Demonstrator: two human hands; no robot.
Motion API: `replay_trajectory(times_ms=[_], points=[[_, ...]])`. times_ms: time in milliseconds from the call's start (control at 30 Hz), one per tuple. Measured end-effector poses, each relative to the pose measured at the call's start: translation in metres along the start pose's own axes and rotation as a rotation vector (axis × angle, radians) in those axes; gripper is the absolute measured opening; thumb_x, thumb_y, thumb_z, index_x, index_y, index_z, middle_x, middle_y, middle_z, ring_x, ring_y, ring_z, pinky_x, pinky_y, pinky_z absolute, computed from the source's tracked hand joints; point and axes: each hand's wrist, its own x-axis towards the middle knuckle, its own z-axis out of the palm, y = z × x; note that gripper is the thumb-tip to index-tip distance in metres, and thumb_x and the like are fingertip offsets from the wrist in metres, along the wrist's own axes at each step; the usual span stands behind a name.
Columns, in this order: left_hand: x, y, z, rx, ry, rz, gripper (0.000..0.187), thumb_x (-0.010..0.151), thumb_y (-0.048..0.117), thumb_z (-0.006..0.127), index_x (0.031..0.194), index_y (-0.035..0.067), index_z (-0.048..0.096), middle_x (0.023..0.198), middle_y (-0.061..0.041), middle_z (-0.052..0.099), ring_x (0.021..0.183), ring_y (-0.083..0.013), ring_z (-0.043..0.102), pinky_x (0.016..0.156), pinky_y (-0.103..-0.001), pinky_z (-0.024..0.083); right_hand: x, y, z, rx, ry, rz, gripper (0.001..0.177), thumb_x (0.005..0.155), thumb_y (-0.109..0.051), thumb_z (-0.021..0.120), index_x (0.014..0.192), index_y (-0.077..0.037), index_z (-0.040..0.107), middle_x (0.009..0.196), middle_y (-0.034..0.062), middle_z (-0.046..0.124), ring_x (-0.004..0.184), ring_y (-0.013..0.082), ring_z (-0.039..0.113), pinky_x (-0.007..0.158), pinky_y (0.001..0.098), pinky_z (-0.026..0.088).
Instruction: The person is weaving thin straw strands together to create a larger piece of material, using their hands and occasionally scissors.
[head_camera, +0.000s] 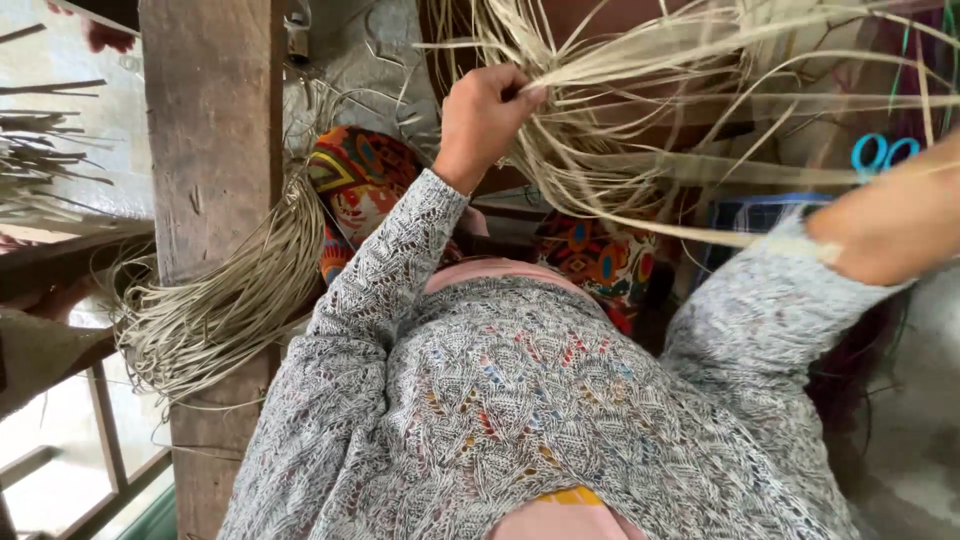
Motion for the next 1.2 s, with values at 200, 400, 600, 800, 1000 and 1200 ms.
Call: replay_trajectory(times_ms=[200,400,600,800,1000,1200], points=[[-0.010,-0.032,0.008,-0.009,-0.008,-0.031,0.022,0.091,0.020,0.080,0.077,0.008,0.067,0.061,0.001,0.062,0.044,-0.0059,0.042,0.036,-0.024,0.032,0.087,0.058,0.117,-2.145,0.152,0.475,0.013,0.110,-0.036,0.066,0.107,-0.028,0.077,0.088,0.0072,0.066,0.073,0.0309,0.060,0.055,0.0521,0.043],[-0.014,-0.024,0.003,-0.086,0.030,-0.007,0.013,0.091,0.016,0.078,0.081,0.008,0.076,0.063,0.002,0.065,0.049,-0.0057,0.040,0.042,-0.023,0.031,0.078,0.210,0.257,-2.065,-0.142,0.163,0.027,0.119,-0.002,0.075,0.093,0.003,0.071,0.089,0.0130,0.076,0.079,0.0169,0.073,0.060,0.0291,0.054],[-0.015,-0.006,-0.002,-0.165,0.007,-0.007,0.016,0.094,0.017,0.075,0.080,0.010,0.071,0.067,0.005,0.063,0.058,-0.0064,0.049,0.053,-0.024,0.040,0.091,0.278,0.235,-2.085,-0.132,0.562,0.012,0.105,-0.010,0.066,0.100,0.000,0.072,0.084,0.0110,0.066,0.071,0.0195,0.058,0.067,0.0310,0.051],[-0.022,-0.008,0.003,-0.199,-0.027,-0.078,0.018,0.094,0.026,0.074,0.093,0.009,0.078,0.070,0.003,0.070,0.055,-0.0051,0.051,0.047,-0.022,0.042,0.059,0.322,0.215,-2.109,-0.185,0.927,0.015,0.107,-0.006,0.058,0.098,0.002,0.065,0.076,0.0112,0.063,0.058,0.0198,0.060,0.054,0.0321,0.054],[-0.021,-0.032,0.015,-0.238,-0.044,0.009,0.011,0.091,0.016,0.079,0.087,0.006,0.075,0.060,0.003,0.062,0.045,-0.0055,0.047,0.038,-0.021,0.037,0.055,0.326,0.208,-2.229,-0.228,0.845,0.049,0.105,-0.049,0.058,0.104,0.001,0.059,0.084,0.0111,0.062,0.066,0.0226,0.059,0.068,0.0385,0.055],[0.028,-0.001,-0.014,-0.574,-0.005,-0.267,0.007,0.088,0.010,0.079,0.094,0.007,0.075,0.078,-0.002,0.072,0.065,-0.0115,0.063,0.061,-0.024,0.053,0.059,0.349,0.192,-2.148,-0.046,1.293,0.030,0.099,-0.009,0.052,0.128,-0.006,0.059,0.086,0.0096,0.068,0.077,0.0301,0.067,0.103,0.0508,0.044]])
